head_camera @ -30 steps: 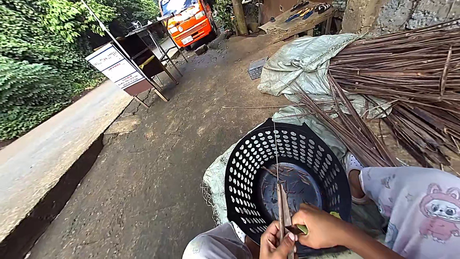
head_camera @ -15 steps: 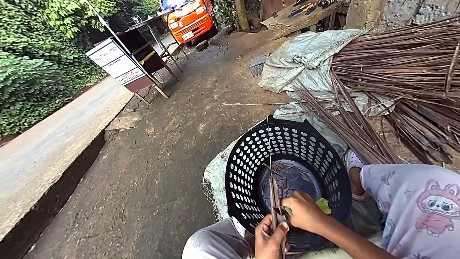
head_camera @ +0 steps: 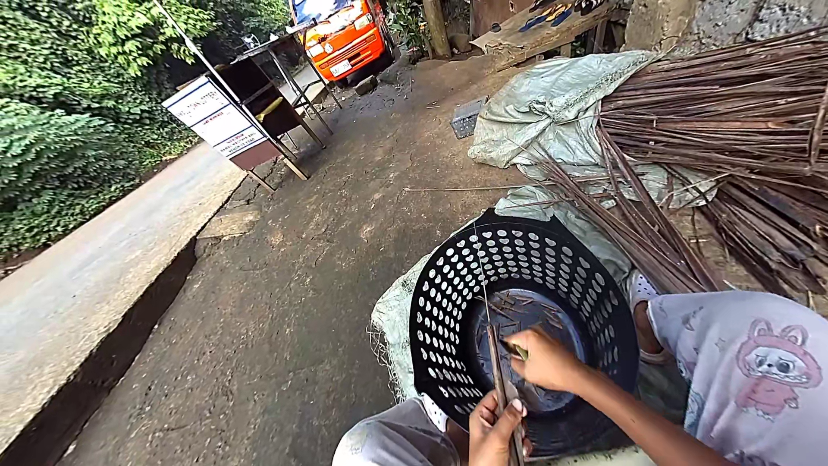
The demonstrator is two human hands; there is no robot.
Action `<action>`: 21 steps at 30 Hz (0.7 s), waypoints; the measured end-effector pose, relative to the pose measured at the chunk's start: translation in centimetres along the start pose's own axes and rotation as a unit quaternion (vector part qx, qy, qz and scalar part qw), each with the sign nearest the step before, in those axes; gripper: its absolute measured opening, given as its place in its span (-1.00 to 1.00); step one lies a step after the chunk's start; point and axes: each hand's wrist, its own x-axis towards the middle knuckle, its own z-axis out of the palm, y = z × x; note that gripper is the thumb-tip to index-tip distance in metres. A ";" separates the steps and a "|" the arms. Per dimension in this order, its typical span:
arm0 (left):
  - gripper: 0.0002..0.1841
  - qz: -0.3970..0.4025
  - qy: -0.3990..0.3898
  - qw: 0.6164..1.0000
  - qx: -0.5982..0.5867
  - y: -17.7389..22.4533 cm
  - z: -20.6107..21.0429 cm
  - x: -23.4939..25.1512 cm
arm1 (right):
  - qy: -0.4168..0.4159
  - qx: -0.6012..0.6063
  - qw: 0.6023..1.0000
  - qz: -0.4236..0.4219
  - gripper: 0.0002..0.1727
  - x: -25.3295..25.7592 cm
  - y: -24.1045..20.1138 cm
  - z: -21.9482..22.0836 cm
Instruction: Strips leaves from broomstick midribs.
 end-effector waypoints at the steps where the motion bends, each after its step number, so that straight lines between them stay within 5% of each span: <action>1: -0.66 0.002 -0.005 1.000 -0.015 0.0 -0.1 0.1 | -0.049 -0.017 0.998 -0.032 -0.80 -0.2 0.1 0.1; 5: -0.62 -0.006 -0.050 0.995 -0.090 -0.3 -0.5 0.3 | -0.161 -0.068 0.983 -0.053 -0.82 -0.3 0.0 0.3; 19: -0.59 -0.027 -0.062 0.995 -0.079 -0.8 0.0 0.0 | 0.142 0.026 0.980 0.140 -0.71 2.5 0.0 0.8; 21: -0.60 -0.021 -0.055 0.997 -0.059 -1.0 -0.2 -0.3 | 0.115 0.028 0.980 0.161 -0.68 2.5 -0.2 -1.1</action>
